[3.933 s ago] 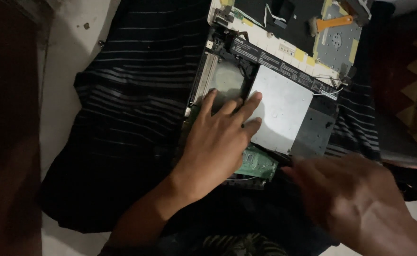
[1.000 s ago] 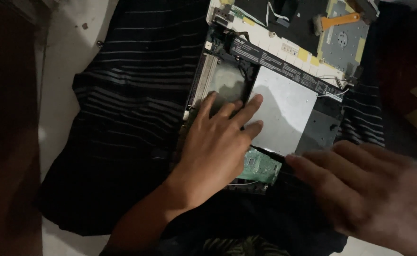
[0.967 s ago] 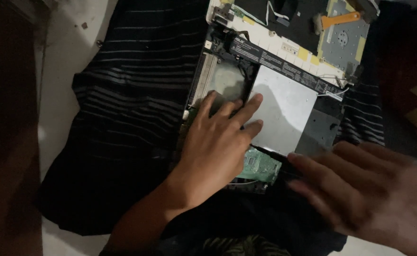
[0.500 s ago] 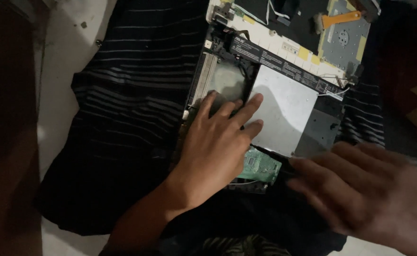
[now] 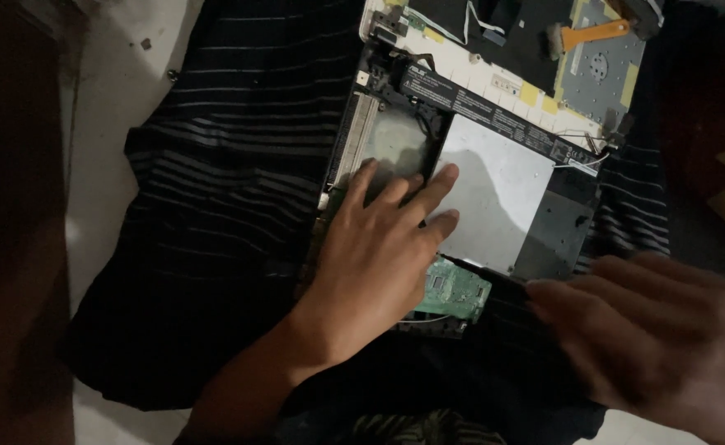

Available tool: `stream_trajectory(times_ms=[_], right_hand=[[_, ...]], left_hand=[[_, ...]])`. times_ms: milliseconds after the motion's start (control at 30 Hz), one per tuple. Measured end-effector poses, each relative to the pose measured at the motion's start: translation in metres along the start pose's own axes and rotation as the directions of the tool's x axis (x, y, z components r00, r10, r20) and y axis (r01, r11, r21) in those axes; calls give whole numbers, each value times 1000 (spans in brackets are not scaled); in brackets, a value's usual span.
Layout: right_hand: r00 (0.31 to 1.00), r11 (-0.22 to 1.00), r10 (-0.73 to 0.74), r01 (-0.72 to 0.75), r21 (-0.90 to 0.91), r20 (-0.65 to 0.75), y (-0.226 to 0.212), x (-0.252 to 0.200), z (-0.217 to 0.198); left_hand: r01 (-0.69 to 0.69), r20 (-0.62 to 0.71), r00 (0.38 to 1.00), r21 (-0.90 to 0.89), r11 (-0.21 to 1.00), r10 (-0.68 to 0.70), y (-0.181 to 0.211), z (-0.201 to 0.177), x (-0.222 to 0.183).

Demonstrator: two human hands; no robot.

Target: The person is unscrewing and removing a metal plate from the internal components of a laptop.

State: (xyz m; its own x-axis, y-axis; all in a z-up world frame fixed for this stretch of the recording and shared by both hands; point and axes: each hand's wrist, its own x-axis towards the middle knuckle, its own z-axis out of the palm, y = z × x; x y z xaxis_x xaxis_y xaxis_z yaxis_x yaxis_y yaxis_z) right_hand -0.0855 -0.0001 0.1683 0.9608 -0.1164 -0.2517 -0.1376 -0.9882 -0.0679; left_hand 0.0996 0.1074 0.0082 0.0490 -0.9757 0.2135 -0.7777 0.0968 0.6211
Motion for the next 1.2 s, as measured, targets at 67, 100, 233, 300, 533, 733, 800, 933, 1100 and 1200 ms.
stream_trajectory(times_ms=[67, 100, 233, 300, 533, 733, 800, 933, 1100, 1200], right_hand=[[999, 1000, -21, 22, -3, 40, 8, -5, -2], [996, 999, -46, 46, -8, 78, 12, -8, -3], [990, 986, 140, -140, 96, 1, -1, -14, -7], [874, 871, 481, -468, 150, -65, -3, -28, -2], [614, 642, 755, -618, 453, -231, 50, -122, 70], [443, 628, 775, -618, 473, -451, 70, -154, 135], [470, 627, 779, -578, 523, -415, 68, -144, 134], [430, 600, 800, -586, 544, -419, 61, -140, 131], [586, 697, 701, -443, 564, -406, 58, -121, 128], [628, 754, 623, -325, 571, -466, 57, -115, 124]], left_hand=[[-1, 10, 1000, 4, 1000, 1, -1, 2, 0], [-1, 16, 1000, 11, 1000, 1, -2, 3, 0], [-5, -4, 1000, -28, 1000, 5, -2, 0, -2], [-11, 0, 1000, -58, 998, 11, -2, -3, -2], [-2, 15, 1000, 21, 1000, 1, -5, 7, -2], [-43, 12, 999, 38, 998, 42, -1, -8, 4], [-53, -19, 998, 80, 995, 54, 8, -16, 7], [-53, 0, 998, 306, 951, 56, 35, -9, 25], [-296, 77, 955, 355, 887, 288, 70, 18, 70], [-343, 113, 938, 458, 820, 329, 69, 48, 86]])
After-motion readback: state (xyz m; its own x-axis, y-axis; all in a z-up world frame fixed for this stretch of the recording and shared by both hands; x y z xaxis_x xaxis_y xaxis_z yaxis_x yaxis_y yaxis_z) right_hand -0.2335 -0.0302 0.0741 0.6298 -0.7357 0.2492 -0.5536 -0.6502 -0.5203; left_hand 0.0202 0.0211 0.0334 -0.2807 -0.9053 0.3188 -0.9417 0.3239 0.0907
